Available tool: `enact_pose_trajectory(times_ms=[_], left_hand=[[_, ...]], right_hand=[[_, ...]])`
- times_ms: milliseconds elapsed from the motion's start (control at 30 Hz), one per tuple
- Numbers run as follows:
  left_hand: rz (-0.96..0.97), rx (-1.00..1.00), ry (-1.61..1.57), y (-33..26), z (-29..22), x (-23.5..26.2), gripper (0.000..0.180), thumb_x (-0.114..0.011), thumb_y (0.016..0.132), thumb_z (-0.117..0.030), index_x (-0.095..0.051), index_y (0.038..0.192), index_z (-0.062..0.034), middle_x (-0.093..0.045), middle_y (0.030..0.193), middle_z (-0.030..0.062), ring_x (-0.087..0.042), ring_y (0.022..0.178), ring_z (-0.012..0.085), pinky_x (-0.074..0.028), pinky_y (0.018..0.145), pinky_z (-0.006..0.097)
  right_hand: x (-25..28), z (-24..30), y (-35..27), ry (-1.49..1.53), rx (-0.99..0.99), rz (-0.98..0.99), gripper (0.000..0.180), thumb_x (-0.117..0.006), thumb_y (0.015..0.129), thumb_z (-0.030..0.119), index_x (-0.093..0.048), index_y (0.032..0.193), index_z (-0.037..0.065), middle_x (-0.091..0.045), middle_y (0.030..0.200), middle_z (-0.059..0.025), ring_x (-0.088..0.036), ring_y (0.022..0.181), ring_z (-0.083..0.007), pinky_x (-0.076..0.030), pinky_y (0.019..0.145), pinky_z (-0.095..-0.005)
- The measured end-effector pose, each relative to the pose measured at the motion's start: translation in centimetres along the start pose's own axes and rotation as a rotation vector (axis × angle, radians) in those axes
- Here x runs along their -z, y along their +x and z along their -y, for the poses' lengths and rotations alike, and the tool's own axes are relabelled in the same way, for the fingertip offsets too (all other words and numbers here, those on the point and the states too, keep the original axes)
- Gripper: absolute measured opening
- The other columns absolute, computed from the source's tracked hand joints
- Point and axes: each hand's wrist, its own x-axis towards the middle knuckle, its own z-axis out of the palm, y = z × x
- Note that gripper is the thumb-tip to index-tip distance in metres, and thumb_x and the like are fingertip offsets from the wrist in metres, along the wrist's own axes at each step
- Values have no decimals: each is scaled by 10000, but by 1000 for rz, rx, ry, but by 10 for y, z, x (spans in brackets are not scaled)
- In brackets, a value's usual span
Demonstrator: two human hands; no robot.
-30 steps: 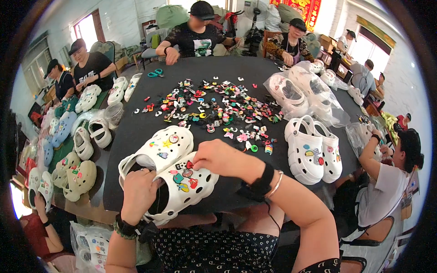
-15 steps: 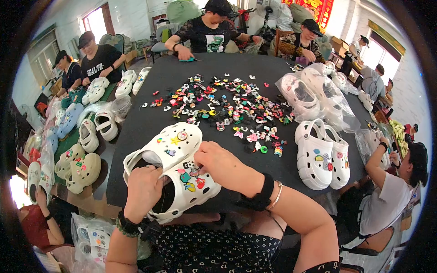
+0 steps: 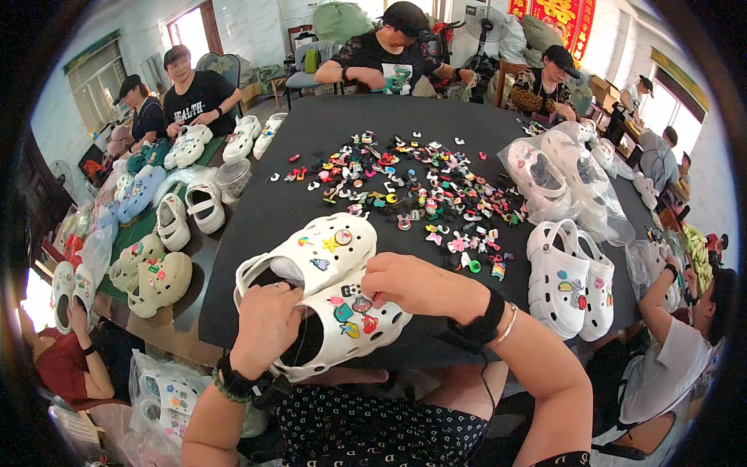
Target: Attaching decorative charms and pins into the ventilation holes of rubber clog shoes at a workshop table.
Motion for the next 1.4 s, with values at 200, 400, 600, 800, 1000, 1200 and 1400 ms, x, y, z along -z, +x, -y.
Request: enact_pose_trajectory(times_ms=[200,400,600,800,1000,1200,1400], left_hand=[[20,-12,16,2,4,-2,156,-712,749,-133,-681,864,-31,-610,759,95,-624,773,287,-432,687,421],[-13,8,0,9,-6,5,257,-762,736,-192,-649,883,-14,-594,788,111,-602,812,305,-431,762,434],[-62,105,-283,-25,-51,44,286,-684,790,-3,-599,1063,-7,-604,1089,150,-608,914,321,-465,841,401],[127,698,-1479,-20,-49,40,472,-451,856,112,-443,1328,100,-551,1294,206,-582,1188,312,-407,1114,400],[160,1072,-1671,-2,-38,38,458,-515,867,44,-456,1317,105,-540,1310,224,-525,1265,283,-406,1108,396],[490,938,-1968,33,-47,-8,422,-548,996,-141,-446,1372,24,-587,1293,175,-601,1180,269,-504,1006,431],[612,1029,-1848,42,-41,-22,408,-604,962,-90,-506,1351,-17,-651,1190,139,-667,1057,259,-568,906,435]], right_hand=[[-10,9,-8,-57,-95,-132,312,-758,764,86,-567,1008,55,-563,1038,-116,-548,1049,-337,-463,900,-413],[-11,4,-12,-219,-174,-247,487,-825,708,165,-559,1101,55,-548,1105,-119,-510,1114,-323,-440,937,-412],[-26,-16,-20,-89,-78,-325,497,-834,718,155,-613,1154,64,-550,1214,-111,-523,1162,-314,-478,953,-404],[-32,-21,-21,-58,-66,-363,459,-828,726,152,-630,1132,68,-554,1208,-108,-514,1167,-312,-462,974,-395],[-37,-25,-25,6,-48,-406,412,-825,728,143,-638,1088,67,-556,1198,-99,-496,1173,-308,-443,988,-390],[-42,-28,-31,-18,-31,-424,476,-835,722,142,-641,1153,83,-552,1235,-109,-503,1184,-320,-447,996,-394],[-50,-20,-36,66,-80,-508,552,-858,711,137,-634,1213,81,-530,1294,-138,-512,1190,-296,-586,737,-294]])
